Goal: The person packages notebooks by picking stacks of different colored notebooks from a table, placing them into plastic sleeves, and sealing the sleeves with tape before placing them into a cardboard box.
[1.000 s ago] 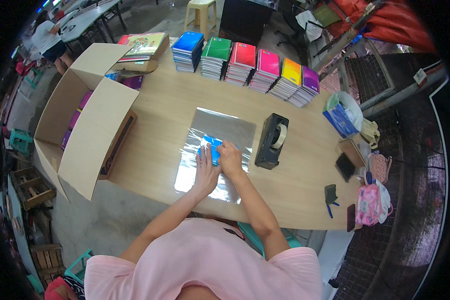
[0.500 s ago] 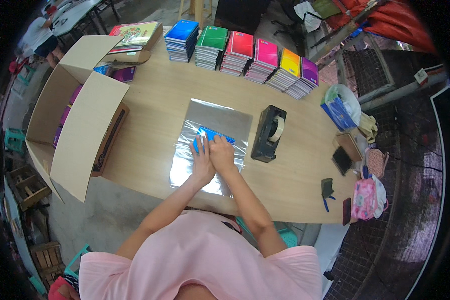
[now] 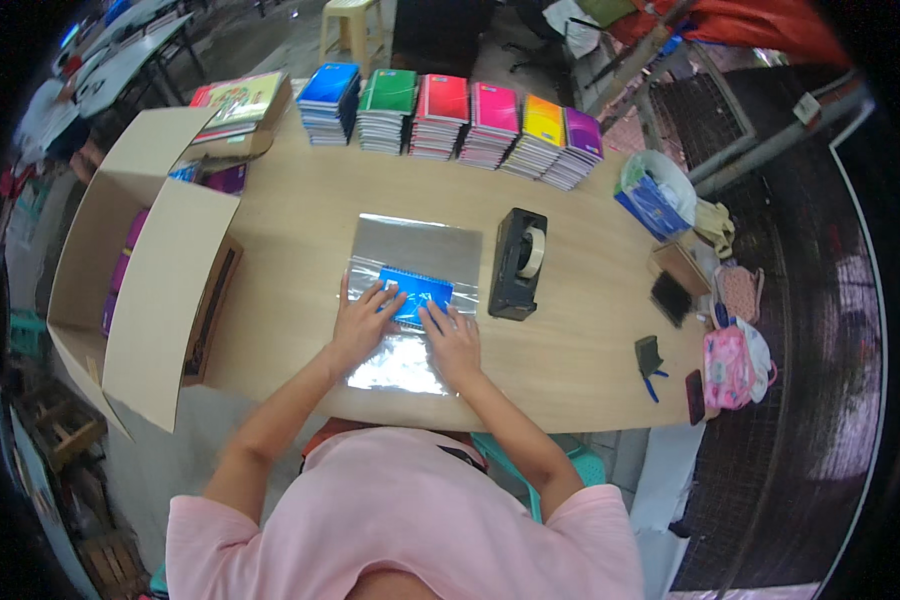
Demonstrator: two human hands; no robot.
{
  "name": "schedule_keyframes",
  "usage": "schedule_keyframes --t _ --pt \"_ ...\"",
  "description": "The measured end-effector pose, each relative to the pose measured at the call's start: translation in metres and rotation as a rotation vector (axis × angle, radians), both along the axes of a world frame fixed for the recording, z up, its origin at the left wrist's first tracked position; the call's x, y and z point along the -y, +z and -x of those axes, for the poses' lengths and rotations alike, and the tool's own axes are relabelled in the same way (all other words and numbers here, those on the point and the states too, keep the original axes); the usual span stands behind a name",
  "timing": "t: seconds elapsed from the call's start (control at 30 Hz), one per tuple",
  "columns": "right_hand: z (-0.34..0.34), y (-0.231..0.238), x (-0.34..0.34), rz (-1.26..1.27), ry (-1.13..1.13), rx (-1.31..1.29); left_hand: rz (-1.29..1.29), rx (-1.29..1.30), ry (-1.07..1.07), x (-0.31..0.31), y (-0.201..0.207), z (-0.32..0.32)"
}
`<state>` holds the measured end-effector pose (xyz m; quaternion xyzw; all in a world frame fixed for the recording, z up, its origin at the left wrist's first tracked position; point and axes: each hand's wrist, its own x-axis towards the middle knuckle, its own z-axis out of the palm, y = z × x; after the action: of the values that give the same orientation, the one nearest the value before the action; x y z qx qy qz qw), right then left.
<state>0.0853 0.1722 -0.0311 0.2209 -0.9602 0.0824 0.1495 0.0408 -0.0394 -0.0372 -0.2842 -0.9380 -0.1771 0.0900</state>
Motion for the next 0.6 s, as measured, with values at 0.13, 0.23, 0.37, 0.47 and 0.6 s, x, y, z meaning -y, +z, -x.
schedule_keyframes --t 0.13,0.23,0.37,0.47,0.6 --pt "0.013 0.037 -0.054 0.744 -0.454 -0.018 0.014 -0.001 0.105 0.001 -0.006 -0.013" --pt "0.047 0.002 -0.155 0.765 -0.851 -0.022 0.015 -0.030 0.057 -0.017 0.001 -0.010" --pt "0.057 0.002 -0.162 1.130 -0.816 0.433 -0.019 -0.057 0.063 -0.012 -0.002 -0.009" --pt "0.028 -0.016 -0.145 0.991 -0.812 0.223 -0.034 -0.057 0.082 -0.008 -0.002 -0.009" --pt "0.010 -0.012 -0.090 2.168 -1.107 0.595 -0.063 -0.035 0.096 -0.001 -0.006 -0.013"
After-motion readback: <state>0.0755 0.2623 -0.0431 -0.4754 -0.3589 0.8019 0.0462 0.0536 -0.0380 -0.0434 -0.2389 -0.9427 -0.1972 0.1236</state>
